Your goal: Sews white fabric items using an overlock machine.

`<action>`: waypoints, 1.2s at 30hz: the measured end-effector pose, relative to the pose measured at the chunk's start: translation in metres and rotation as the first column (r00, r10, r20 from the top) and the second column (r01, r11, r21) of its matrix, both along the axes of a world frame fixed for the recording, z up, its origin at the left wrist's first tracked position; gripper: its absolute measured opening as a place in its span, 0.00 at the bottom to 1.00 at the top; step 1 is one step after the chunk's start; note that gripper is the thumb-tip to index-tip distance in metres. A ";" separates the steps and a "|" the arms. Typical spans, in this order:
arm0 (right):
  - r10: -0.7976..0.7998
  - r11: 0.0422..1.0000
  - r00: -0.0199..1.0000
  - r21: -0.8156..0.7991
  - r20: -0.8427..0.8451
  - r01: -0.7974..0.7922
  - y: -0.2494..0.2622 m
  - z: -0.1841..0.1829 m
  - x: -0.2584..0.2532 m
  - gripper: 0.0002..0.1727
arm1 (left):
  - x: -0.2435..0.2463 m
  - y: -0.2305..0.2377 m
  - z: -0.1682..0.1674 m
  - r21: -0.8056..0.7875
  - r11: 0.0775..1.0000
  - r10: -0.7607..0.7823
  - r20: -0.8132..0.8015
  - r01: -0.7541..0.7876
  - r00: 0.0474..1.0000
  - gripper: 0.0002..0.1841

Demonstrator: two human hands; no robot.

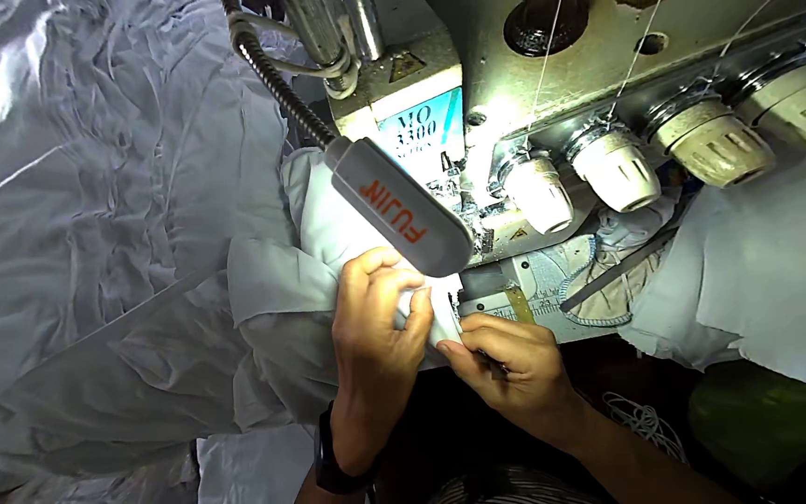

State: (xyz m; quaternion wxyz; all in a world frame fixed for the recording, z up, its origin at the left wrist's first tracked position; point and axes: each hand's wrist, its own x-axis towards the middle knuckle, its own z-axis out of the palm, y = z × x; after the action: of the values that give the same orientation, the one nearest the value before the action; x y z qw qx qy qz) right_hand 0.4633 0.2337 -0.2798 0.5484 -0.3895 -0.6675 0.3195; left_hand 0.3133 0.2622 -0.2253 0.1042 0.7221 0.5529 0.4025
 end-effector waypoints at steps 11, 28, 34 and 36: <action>-0.019 0.900 0.957 -0.422 -0.290 -0.110 0.015 0.022 -0.004 0.14 | -0.005 -0.022 0.002 0.202 0.972 0.172 -0.283 -0.117 0.944 0.09; 0.058 0.937 0.986 -0.331 -0.156 -0.108 0.007 0.019 0.009 0.14 | -0.121 0.024 -0.014 -0.109 0.908 0.402 -0.049 -0.405 0.914 0.26; 0.046 0.952 0.980 -0.288 -0.193 -0.102 -0.005 0.016 0.024 0.10 | -0.070 -0.016 -0.026 0.298 0.950 0.084 0.054 -0.096 0.995 0.27; 0.010 0.953 0.980 -0.293 -0.200 -0.069 -0.004 0.017 0.022 0.10 | -0.041 -0.031 -0.045 0.323 0.944 -0.060 -0.019 0.063 0.998 0.32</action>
State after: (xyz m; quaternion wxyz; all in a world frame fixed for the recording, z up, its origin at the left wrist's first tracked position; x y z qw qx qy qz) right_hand 0.4852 0.2294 -0.2630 0.5397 -0.4209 -0.5618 0.4646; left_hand 0.2720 0.2307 -0.2700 -0.0057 0.7480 0.4570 0.4812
